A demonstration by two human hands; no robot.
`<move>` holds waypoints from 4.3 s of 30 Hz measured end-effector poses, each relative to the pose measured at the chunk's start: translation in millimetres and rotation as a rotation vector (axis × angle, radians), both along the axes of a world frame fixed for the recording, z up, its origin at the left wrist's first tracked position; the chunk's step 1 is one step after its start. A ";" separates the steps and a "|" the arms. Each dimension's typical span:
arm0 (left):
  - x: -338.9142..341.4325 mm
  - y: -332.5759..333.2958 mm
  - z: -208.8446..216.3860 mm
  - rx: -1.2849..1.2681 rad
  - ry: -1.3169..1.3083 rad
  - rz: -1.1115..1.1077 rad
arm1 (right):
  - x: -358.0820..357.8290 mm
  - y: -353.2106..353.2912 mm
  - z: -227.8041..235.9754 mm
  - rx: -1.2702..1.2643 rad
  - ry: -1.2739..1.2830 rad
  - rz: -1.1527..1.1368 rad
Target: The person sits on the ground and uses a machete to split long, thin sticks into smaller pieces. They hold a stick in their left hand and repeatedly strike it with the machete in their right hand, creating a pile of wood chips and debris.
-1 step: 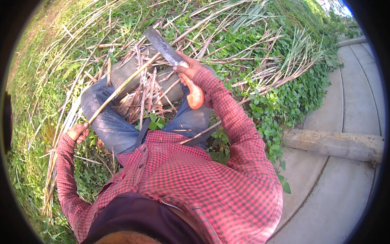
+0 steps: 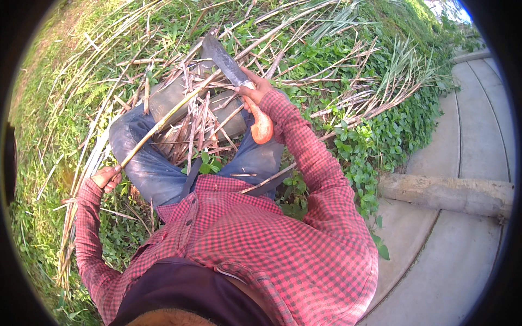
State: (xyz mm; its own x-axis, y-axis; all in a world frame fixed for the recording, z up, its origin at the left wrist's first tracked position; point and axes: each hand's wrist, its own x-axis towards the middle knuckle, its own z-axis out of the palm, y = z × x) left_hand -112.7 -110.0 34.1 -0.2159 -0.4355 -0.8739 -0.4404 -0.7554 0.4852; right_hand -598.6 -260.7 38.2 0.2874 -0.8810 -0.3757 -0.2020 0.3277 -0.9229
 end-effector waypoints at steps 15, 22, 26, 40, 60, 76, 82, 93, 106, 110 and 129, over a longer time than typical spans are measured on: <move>-4.9 19.5 15.3 -1.253 -1.477 -0.370 | -45.3 -14.1 19.4 -0.277 -0.088 -0.427; -25.1 47.1 -8.1 -1.186 -1.631 -0.385 | -41.3 -36.4 -10.5 -0.178 -0.247 -0.391; -10.8 63.5 -38.9 -1.232 -1.595 -0.261 | -29.2 -62.0 -28.9 -0.066 -0.217 -0.433; -7.2 67.6 -38.5 -1.203 -1.533 -0.302 | 48.7 -2.7 -51.5 0.018 -0.203 0.062; -40.4 31.8 -7.7 -0.996 -1.213 -0.220 | 88.9 14.3 -59.8 -0.014 -0.272 -0.059; -48.0 24.8 -0.3 -1.066 -1.199 -0.140 | 100.3 54.1 -26.7 0.100 -0.266 0.302; -31.6 26.0 3.4 -1.394 -1.631 -0.154 | 62.7 -5.4 -4.1 -0.124 -0.271 -0.142; -37.7 35.5 -54.5 -1.369 -1.622 -0.124 | 35.3 -54.1 -39.4 0.003 -0.165 -0.203; -33.3 37.7 -42.6 -0.979 -1.408 -0.163 | 56.9 -23.4 -11.3 0.140 -0.161 -0.050; -39.8 37.4 -54.5 -1.188 -1.509 -0.160 | 47.0 -46.5 -19.6 0.042 -0.180 -0.230; 56.9 89.9 -69.5 -1.073 -1.536 -0.140 | -17.1 -108.1 -41.7 -0.078 -0.118 -0.407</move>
